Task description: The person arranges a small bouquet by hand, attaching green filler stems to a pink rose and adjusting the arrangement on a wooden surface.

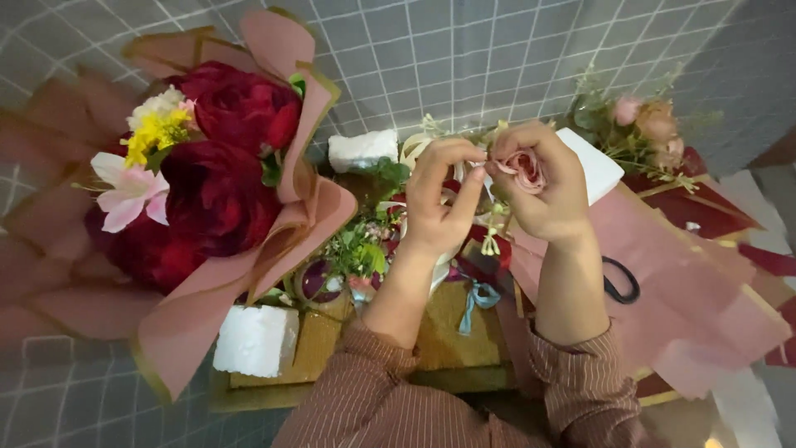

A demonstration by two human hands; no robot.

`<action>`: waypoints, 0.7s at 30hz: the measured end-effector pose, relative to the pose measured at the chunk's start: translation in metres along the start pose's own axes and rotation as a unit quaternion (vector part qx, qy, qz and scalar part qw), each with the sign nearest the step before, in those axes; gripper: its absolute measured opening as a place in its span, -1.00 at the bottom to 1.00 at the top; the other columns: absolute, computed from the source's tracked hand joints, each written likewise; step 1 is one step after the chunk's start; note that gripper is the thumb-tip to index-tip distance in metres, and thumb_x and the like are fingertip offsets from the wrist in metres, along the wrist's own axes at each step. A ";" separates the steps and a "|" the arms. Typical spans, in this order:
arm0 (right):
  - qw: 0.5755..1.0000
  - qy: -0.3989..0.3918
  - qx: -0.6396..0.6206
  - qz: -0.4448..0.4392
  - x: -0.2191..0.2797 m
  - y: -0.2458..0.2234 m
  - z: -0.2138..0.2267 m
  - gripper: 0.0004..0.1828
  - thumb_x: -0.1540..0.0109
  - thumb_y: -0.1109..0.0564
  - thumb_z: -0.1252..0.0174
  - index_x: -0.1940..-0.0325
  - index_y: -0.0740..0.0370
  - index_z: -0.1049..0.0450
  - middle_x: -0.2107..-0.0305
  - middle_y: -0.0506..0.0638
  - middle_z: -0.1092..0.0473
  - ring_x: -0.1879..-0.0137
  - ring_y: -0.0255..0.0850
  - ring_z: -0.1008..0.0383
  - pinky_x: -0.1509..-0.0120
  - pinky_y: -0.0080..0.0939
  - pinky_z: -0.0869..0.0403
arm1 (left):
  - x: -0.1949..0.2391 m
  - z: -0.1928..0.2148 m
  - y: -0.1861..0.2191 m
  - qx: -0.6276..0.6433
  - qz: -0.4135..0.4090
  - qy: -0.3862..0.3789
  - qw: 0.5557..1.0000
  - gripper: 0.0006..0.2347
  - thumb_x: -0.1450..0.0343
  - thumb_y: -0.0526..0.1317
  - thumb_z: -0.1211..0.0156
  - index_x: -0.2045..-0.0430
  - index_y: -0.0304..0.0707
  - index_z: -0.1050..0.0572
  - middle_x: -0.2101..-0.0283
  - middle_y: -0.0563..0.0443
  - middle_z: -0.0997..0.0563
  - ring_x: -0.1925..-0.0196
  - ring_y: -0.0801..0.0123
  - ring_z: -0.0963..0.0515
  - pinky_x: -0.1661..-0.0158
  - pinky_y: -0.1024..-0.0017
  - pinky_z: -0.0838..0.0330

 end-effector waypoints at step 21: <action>0.985 0.044 0.052 0.160 -0.009 0.038 -0.010 -0.63 -0.47 0.23 -0.01 0.36 0.13 -0.02 0.56 -0.08 -0.21 0.48 -0.23 -0.19 0.34 -0.28 -0.26 | -0.009 0.007 0.003 -0.125 0.343 -0.303 0.880 -0.71 -0.39 -0.27 -0.14 0.06 -0.45 -0.41 0.11 -0.56 -0.52 0.04 -0.48 -0.53 0.13 -0.26 -0.46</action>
Point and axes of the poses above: each hand's wrist, its own x-axis away from the middle knuckle, its own z-axis out of the back of the hand, y = z × x, the point moved 3 cm from there along -x, towards the middle knuckle
